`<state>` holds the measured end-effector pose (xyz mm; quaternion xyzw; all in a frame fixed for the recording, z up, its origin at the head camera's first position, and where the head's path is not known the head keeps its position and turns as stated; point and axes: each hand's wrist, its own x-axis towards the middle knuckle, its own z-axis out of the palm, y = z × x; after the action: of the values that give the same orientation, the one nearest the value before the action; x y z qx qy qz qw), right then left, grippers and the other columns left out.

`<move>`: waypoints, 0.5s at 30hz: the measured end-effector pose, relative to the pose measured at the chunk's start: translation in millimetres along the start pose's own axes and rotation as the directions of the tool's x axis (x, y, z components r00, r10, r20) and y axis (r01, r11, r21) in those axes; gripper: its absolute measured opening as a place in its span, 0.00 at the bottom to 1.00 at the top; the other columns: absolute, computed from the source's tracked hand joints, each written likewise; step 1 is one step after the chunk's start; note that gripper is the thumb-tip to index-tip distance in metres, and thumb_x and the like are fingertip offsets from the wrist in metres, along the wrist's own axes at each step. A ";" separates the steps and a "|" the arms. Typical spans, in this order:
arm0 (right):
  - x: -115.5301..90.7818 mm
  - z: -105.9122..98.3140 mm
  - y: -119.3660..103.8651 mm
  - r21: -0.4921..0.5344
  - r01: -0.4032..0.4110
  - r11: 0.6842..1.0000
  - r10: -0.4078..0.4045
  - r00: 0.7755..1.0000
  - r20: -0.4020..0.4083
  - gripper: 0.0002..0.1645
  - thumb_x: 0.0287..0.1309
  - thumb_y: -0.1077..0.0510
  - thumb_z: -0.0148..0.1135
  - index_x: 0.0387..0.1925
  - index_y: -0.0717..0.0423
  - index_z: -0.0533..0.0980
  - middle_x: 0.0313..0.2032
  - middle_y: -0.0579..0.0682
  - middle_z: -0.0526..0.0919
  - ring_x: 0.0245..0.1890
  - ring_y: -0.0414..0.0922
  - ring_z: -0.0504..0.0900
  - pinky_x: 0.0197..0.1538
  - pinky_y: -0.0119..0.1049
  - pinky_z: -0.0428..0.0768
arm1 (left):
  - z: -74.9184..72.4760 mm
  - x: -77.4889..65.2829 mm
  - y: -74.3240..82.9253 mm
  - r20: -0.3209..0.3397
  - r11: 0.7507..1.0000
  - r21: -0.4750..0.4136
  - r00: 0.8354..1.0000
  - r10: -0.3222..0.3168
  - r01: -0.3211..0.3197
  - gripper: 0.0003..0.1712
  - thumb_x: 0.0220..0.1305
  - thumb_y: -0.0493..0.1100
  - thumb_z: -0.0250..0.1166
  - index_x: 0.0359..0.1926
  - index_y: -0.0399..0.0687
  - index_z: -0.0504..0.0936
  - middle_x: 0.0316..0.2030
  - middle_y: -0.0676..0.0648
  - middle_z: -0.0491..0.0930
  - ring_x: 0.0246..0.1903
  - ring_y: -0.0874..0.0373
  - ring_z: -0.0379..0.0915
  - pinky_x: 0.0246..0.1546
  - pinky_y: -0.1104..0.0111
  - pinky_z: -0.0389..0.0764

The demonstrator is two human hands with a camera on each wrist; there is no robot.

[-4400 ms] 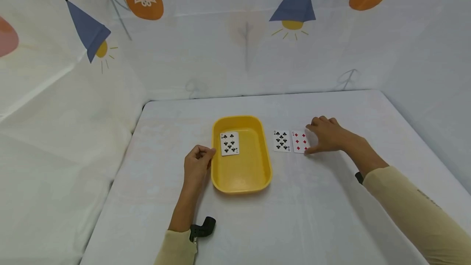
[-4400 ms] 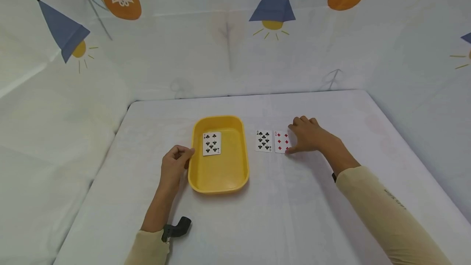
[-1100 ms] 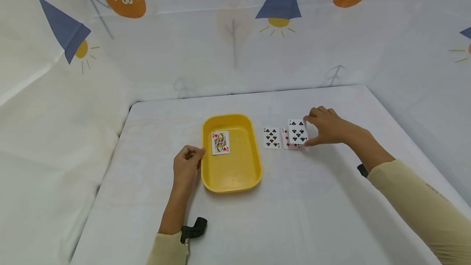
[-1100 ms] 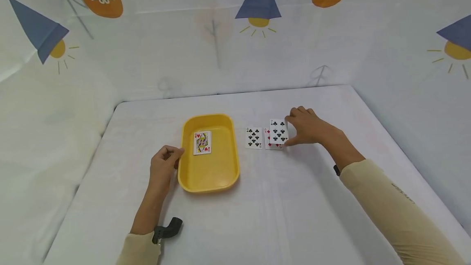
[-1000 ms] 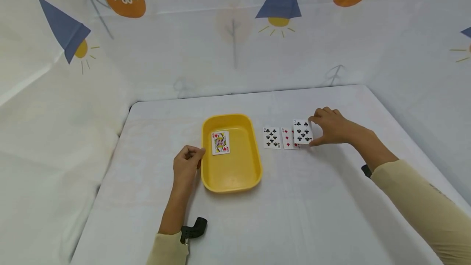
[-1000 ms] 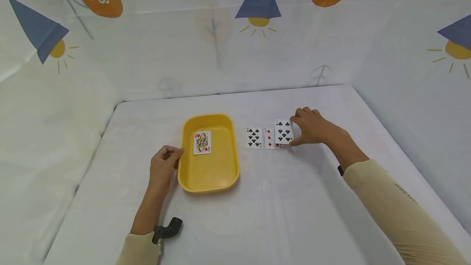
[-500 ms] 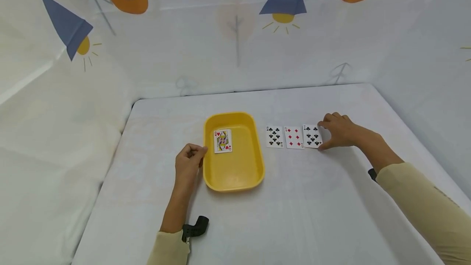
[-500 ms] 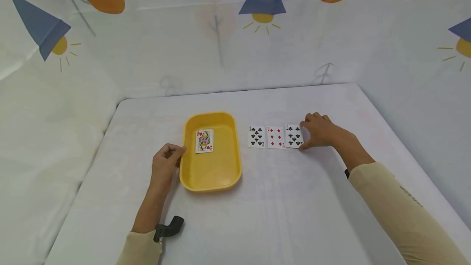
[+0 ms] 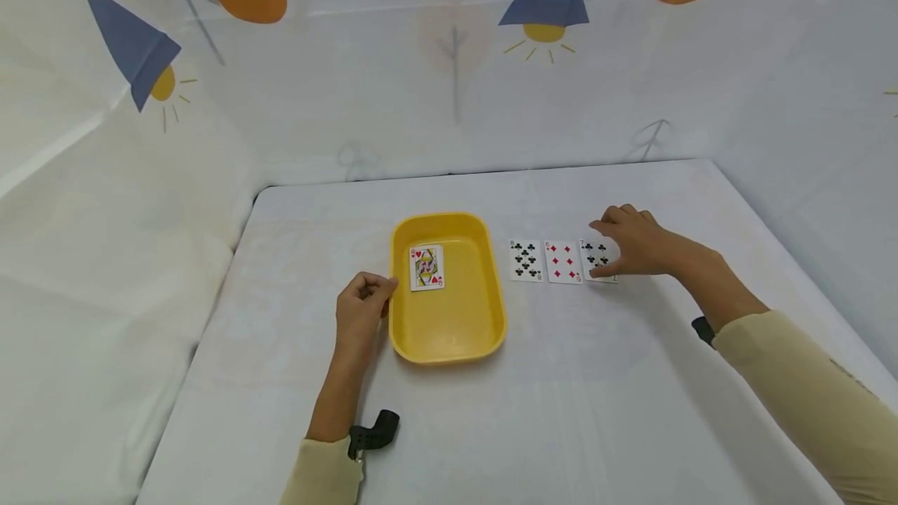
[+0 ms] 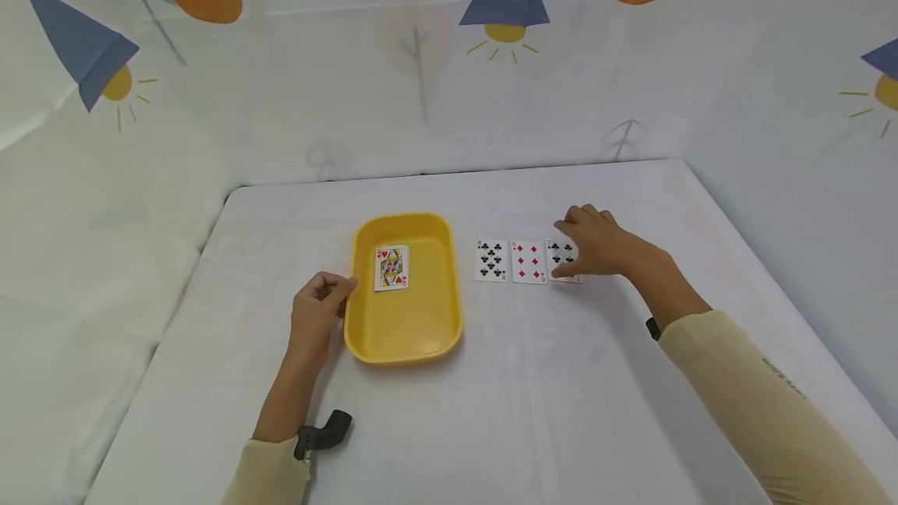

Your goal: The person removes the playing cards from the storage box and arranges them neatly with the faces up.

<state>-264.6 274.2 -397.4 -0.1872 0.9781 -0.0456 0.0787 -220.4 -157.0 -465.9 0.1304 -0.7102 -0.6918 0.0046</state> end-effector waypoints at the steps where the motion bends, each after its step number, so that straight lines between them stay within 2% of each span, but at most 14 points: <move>1: 2.1 -1.8 -6.0 0.011 0.013 1.000 -0.013 1.000 -0.009 0.51 0.45 0.41 0.79 0.63 0.67 0.72 0.53 0.60 0.72 0.54 0.58 0.68 0.55 0.56 0.66 | 0.0 0.2 0.0 0.000 1.000 -0.001 1.000 -0.003 0.003 0.11 0.65 0.44 0.69 0.38 0.41 0.79 0.29 0.47 0.73 0.27 0.57 0.67 0.28 0.71 0.73; 8: 21.2 -13.4 -54.8 0.096 0.121 0.988 -0.121 0.993 -0.010 0.49 0.50 0.38 0.75 0.66 0.61 0.71 0.57 0.56 0.71 0.58 0.54 0.65 0.60 0.54 0.64 | 0.7 1.3 -0.2 0.002 0.999 0.012 0.999 -0.033 0.033 0.11 0.64 0.45 0.69 0.39 0.42 0.79 0.30 0.47 0.74 0.29 0.56 0.69 0.29 0.70 0.75; 15: 49.4 -20.2 -110.2 0.124 0.224 0.967 -0.224 0.974 -0.011 0.50 0.53 0.34 0.72 0.68 0.58 0.70 0.58 0.53 0.70 0.57 0.50 0.64 0.60 0.48 0.64 | 1.1 1.8 1.1 -0.007 0.999 0.020 1.000 -0.025 0.025 0.11 0.65 0.45 0.69 0.39 0.42 0.79 0.30 0.46 0.73 0.28 0.56 0.68 0.29 0.70 0.74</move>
<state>-273.8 155.0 -371.2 -0.2913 0.9458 -0.1146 0.0861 -222.6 -156.2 -465.1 0.1414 -0.7154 -0.6842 -0.0030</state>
